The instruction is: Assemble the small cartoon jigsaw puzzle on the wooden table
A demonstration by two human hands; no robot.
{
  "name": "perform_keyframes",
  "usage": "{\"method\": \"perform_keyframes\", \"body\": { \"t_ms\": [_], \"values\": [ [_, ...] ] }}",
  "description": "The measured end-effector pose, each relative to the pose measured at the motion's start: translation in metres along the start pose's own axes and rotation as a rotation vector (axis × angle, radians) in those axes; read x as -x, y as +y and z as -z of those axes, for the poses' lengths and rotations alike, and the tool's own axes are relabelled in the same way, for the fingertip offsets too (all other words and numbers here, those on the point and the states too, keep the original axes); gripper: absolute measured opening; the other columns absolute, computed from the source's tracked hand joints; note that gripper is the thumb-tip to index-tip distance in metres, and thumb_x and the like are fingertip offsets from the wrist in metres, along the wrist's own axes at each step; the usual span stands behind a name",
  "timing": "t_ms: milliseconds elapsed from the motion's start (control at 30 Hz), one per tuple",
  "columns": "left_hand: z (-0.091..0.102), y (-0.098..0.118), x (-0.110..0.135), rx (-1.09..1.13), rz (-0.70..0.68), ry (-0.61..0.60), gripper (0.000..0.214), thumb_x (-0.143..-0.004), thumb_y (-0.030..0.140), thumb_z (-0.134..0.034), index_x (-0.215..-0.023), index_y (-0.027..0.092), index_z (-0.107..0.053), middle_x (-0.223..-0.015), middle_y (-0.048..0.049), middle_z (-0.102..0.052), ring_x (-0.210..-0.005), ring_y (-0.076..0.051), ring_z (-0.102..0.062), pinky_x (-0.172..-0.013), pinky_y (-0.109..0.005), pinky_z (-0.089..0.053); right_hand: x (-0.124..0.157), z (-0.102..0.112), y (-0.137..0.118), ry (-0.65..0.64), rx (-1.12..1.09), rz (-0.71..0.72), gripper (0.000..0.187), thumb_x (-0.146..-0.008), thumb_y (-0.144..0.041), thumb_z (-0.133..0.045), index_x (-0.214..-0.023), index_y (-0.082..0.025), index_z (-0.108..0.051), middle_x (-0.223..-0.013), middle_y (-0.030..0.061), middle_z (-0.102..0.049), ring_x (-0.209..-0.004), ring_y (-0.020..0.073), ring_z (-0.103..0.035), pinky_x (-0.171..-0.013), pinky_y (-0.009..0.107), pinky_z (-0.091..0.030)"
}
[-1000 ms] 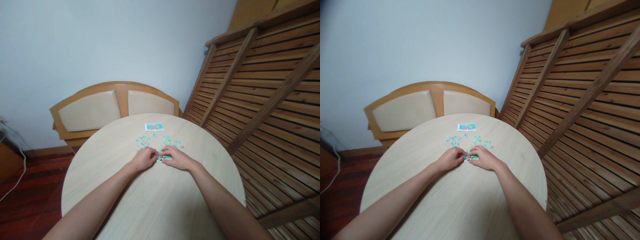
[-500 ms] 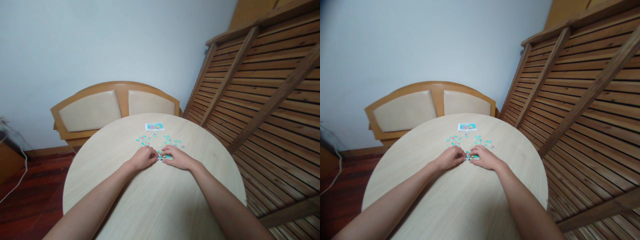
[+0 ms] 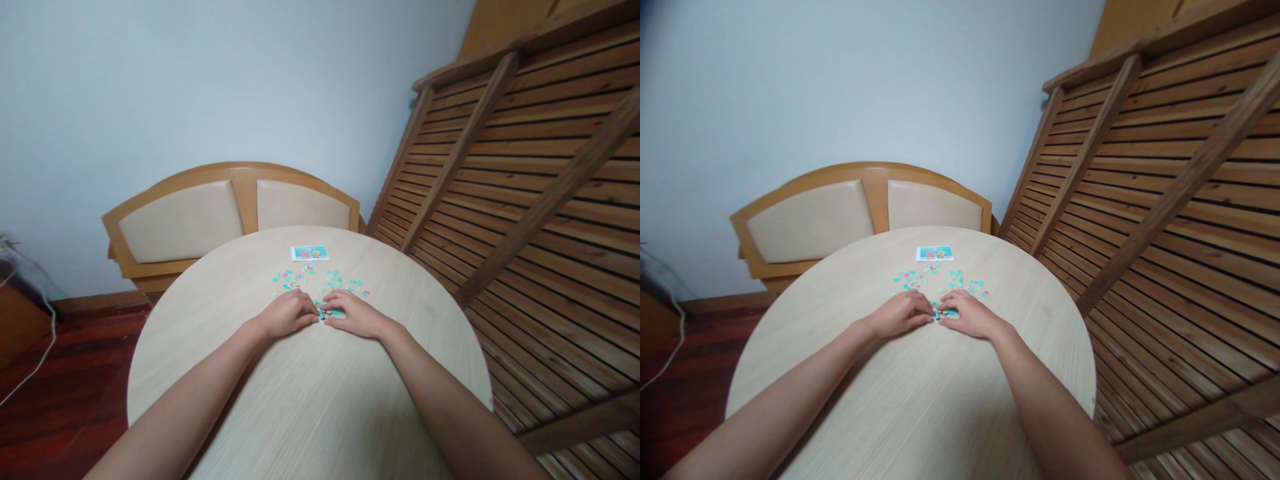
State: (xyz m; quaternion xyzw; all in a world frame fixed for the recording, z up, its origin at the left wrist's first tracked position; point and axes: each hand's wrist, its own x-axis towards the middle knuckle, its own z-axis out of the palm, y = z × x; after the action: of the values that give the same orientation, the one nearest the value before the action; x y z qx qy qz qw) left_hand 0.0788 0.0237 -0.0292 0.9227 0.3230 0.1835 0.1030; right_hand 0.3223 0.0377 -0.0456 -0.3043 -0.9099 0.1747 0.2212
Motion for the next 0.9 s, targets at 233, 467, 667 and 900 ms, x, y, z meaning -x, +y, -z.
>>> {"method": "perform_keyframes", "body": {
  "t_ms": [233,467,667,900],
  "values": [
    [0.011,-0.066,0.025,-0.107,0.423,0.28,0.028,-0.092,0.029,-0.049,-0.107,0.017,-0.069,-0.111,-0.0107,-0.069,-0.106,-0.025,-0.061,-0.097,-0.037,-0.046,0.0,0.001,0.001,0.033,-0.018,-0.007,0.033,-0.089,-0.039,-0.066,-0.114,-0.019,-0.071,-0.12,0.0115,-0.065,-0.117,0.0253,-0.056,-0.106,0.042,-0.04],
    [0.005,-0.075,0.026,-0.107,0.472,0.272,0.032,-0.092,0.033,-0.048,-0.108,0.016,-0.07,-0.114,-0.0119,-0.068,-0.108,-0.026,-0.06,-0.101,-0.038,-0.045,0.001,0.001,0.002,0.047,-0.02,-0.01,0.028,-0.089,-0.035,-0.066,-0.113,-0.02,-0.07,-0.118,0.0112,-0.066,-0.116,0.0249,-0.057,-0.105,0.042,-0.042],
    [-0.002,-0.056,0.017,-0.13,0.312,0.187,0.032,-0.096,0.033,-0.045,-0.111,0.019,-0.07,-0.117,-0.0096,-0.067,-0.112,-0.024,-0.059,-0.105,-0.038,-0.042,0.001,0.0,0.001,0.038,0.0,0.004,0.029,-0.09,-0.038,-0.065,-0.111,-0.019,-0.071,-0.117,0.0111,-0.066,-0.115,0.0247,-0.057,-0.104,0.041,-0.042],
    [0.0,-0.054,0.016,-0.187,0.294,0.112,0.028,-0.095,0.029,-0.05,-0.104,0.019,-0.074,-0.11,-0.0094,-0.07,-0.106,-0.023,-0.06,-0.102,-0.038,-0.042,0.001,-0.001,0.001,0.04,0.0,0.002,0.029,-0.09,-0.038,-0.065,-0.112,-0.02,-0.071,-0.118,0.0114,-0.066,-0.116,0.0248,-0.057,-0.104,0.042,-0.042]
  ]
}}
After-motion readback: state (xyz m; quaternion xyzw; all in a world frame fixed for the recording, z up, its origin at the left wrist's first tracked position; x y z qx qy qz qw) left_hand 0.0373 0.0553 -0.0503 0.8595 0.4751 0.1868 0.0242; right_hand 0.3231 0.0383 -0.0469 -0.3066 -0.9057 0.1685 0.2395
